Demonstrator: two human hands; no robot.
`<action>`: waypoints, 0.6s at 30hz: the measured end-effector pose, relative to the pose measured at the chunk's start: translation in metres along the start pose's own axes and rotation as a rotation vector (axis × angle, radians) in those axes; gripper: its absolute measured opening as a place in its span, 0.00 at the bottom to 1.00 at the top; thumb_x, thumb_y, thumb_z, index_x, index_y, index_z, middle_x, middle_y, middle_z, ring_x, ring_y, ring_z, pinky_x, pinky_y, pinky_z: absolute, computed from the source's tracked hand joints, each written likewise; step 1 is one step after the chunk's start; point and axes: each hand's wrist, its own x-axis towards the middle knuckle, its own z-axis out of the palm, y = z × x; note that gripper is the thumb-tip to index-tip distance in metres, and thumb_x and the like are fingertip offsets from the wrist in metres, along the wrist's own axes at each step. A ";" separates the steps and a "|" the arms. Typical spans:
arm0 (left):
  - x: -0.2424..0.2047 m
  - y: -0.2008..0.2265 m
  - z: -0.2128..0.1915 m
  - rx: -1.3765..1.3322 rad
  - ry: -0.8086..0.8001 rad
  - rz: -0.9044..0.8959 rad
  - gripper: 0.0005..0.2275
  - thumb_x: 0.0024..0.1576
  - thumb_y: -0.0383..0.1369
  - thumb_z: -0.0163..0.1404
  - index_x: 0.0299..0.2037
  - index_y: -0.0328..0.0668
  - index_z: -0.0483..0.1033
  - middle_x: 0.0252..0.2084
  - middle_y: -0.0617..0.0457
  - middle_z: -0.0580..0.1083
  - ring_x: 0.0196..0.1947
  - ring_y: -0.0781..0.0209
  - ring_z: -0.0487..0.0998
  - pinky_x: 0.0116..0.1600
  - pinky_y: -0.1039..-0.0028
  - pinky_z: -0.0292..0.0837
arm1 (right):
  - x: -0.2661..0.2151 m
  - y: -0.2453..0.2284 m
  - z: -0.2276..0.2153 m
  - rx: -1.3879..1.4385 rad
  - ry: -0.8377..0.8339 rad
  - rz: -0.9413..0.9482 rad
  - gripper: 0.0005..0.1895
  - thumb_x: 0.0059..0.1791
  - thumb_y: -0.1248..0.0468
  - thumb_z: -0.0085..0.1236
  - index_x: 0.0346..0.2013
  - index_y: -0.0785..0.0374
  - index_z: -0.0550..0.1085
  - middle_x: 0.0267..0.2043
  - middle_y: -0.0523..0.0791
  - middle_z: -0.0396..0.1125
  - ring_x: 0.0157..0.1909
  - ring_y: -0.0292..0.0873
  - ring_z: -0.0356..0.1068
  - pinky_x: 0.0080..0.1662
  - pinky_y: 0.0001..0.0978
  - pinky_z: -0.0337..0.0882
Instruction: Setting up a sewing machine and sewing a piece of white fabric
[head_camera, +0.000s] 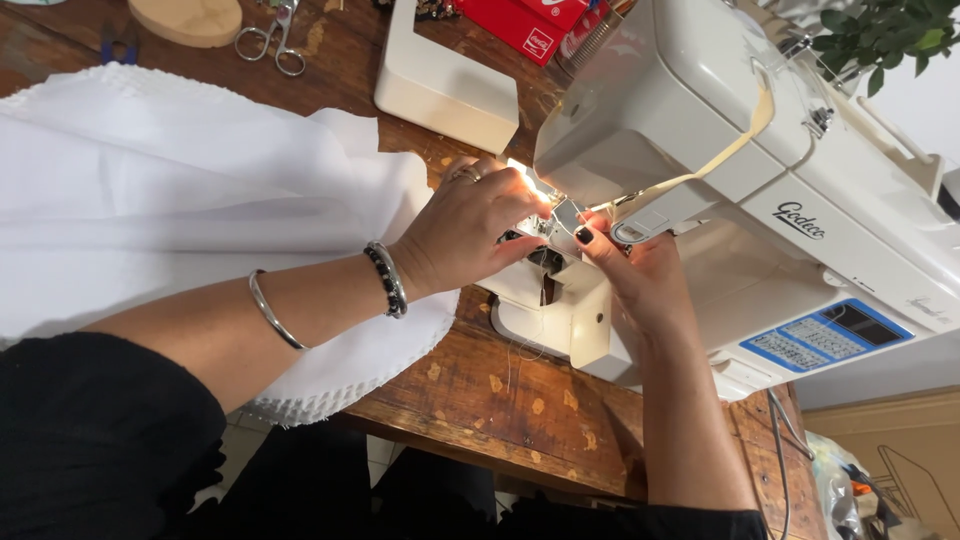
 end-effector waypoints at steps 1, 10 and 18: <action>0.000 0.001 0.000 0.012 0.003 0.000 0.11 0.58 0.45 0.57 0.43 0.54 0.74 0.37 0.58 0.68 0.45 0.54 0.73 0.52 0.62 0.65 | 0.000 -0.001 0.000 -0.022 -0.017 -0.002 0.11 0.49 0.64 0.68 0.37 0.67 0.74 0.48 0.50 0.71 0.48 0.39 0.72 0.57 0.38 0.74; 0.004 0.006 0.009 0.008 0.055 0.019 0.05 0.60 0.43 0.54 0.36 0.57 0.77 0.39 0.61 0.69 0.44 0.58 0.72 0.49 0.64 0.65 | -0.004 0.007 -0.004 -0.183 -0.218 -0.100 0.07 0.49 0.68 0.66 0.35 0.70 0.77 0.49 0.52 0.69 0.53 0.45 0.71 0.60 0.45 0.72; -0.001 0.009 0.002 -0.077 0.031 0.096 0.04 0.62 0.41 0.52 0.37 0.58 0.75 0.40 0.64 0.70 0.43 0.60 0.73 0.50 0.67 0.65 | 0.008 -0.005 0.003 -0.225 -0.054 0.014 0.10 0.53 0.69 0.62 0.44 0.74 0.78 0.40 0.54 0.74 0.42 0.41 0.73 0.47 0.43 0.80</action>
